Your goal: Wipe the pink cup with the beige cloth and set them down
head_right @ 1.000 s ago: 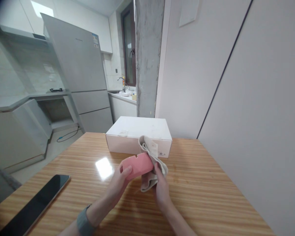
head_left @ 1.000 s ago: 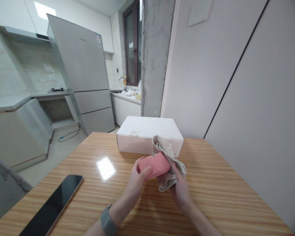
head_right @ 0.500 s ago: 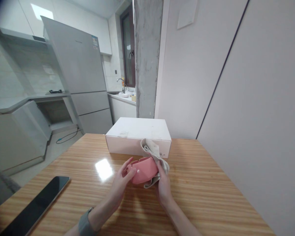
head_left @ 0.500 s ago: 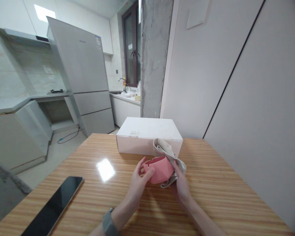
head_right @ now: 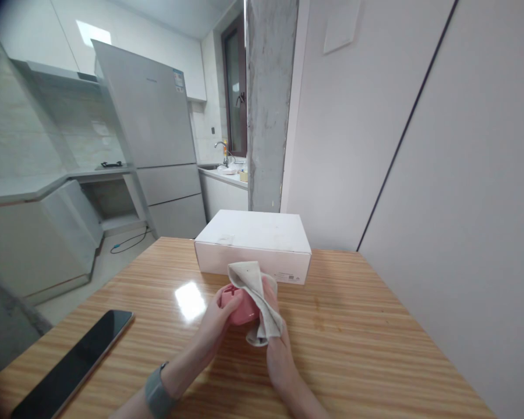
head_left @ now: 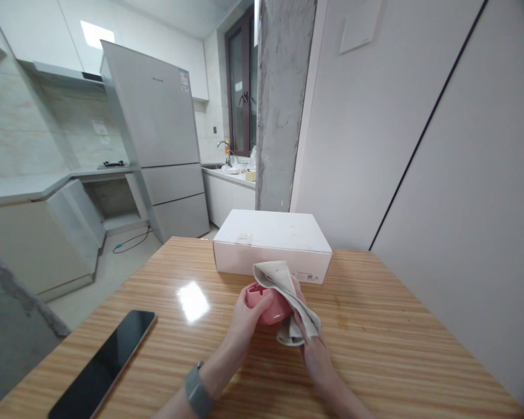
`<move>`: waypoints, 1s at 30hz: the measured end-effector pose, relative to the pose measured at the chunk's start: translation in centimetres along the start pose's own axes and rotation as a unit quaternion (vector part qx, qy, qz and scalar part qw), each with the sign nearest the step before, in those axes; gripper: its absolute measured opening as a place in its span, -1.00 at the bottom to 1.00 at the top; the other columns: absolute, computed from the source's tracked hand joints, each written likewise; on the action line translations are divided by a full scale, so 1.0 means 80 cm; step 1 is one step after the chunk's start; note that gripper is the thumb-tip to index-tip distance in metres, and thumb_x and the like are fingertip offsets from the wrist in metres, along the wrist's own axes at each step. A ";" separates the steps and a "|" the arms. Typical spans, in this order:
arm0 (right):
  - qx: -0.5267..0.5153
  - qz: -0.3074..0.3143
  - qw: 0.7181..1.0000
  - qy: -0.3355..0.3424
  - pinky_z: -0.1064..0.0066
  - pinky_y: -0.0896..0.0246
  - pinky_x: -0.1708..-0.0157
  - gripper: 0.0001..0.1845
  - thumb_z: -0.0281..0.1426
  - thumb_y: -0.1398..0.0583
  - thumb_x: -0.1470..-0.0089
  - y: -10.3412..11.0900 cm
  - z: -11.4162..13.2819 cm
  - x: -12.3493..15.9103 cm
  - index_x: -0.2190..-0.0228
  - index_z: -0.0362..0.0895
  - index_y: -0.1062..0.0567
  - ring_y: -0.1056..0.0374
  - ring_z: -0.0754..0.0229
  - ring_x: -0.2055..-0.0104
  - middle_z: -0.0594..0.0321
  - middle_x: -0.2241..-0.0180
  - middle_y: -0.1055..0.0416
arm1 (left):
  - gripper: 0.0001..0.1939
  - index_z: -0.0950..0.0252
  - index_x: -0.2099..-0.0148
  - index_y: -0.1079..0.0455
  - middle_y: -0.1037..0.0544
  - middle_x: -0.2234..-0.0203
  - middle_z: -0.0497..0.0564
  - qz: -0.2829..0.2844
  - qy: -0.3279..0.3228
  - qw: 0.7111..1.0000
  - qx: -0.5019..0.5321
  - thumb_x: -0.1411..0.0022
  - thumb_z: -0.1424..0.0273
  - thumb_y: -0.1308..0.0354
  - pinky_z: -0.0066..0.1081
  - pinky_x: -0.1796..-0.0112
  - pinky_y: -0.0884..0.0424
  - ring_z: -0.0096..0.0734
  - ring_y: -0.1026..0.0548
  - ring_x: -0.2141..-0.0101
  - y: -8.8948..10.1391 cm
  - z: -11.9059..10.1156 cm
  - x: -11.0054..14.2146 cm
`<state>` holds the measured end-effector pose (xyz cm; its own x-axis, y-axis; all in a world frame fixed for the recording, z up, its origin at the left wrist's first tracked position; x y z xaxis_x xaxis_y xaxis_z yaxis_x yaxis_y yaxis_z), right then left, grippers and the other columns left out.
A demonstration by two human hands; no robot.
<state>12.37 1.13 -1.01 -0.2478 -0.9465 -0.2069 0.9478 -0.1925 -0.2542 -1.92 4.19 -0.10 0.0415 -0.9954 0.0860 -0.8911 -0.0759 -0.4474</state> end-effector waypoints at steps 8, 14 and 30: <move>-0.106 -0.141 0.980 -0.092 0.35 -0.44 0.35 -0.59 -0.08 -0.33 0.22 0.015 0.015 -0.024 0.32 -0.04 -0.59 -0.47 0.10 0.25 0.30 0.36 -0.56 | -0.26 0.39 -0.15 -0.25 -0.51 0.04 0.24 0.053 0.031 0.998 0.031 0.02 0.21 -0.36 -0.28 0.03 -0.33 -0.12 -0.44 0.02 -0.012 -0.005 0.013; -0.204 -0.159 0.956 -0.140 0.46 -0.42 0.39 -0.62 -0.18 -0.40 0.28 0.005 0.019 -0.017 0.35 -0.06 -0.59 -0.47 0.20 0.38 0.38 0.39 -0.56 | -0.02 0.34 -0.29 -0.02 -0.50 0.05 0.25 0.075 0.037 0.995 0.047 0.11 0.28 -0.42 -0.24 0.04 -0.35 -0.12 -0.47 0.06 -0.008 -0.004 0.010; 0.112 0.113 0.972 0.172 0.06 0.27 -0.29 -0.54 -0.11 -0.07 -0.16 -0.004 0.012 -0.001 -0.05 0.06 -0.40 0.07 0.05 -0.31 0.24 -0.15 -0.29 | -0.10 0.35 -0.18 -0.14 -0.48 0.17 0.18 -0.008 -0.033 0.998 -0.061 0.18 0.22 -0.42 -0.36 0.25 -0.43 -0.24 -0.51 0.24 -0.008 -0.012 0.012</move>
<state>12.26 1.00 -0.01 -0.0435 -0.8355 -0.5477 0.9962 -0.0775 0.0390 -1.74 3.35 1.12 0.0825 -0.9961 0.0321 -0.9386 -0.0885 -0.3336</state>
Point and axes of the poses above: each hand's wrist, its own x-axis away from the middle knuckle, its own y-axis out of the back of the hand, z = x × y, the point moved 2 cm from there along -x, towards the middle knuckle
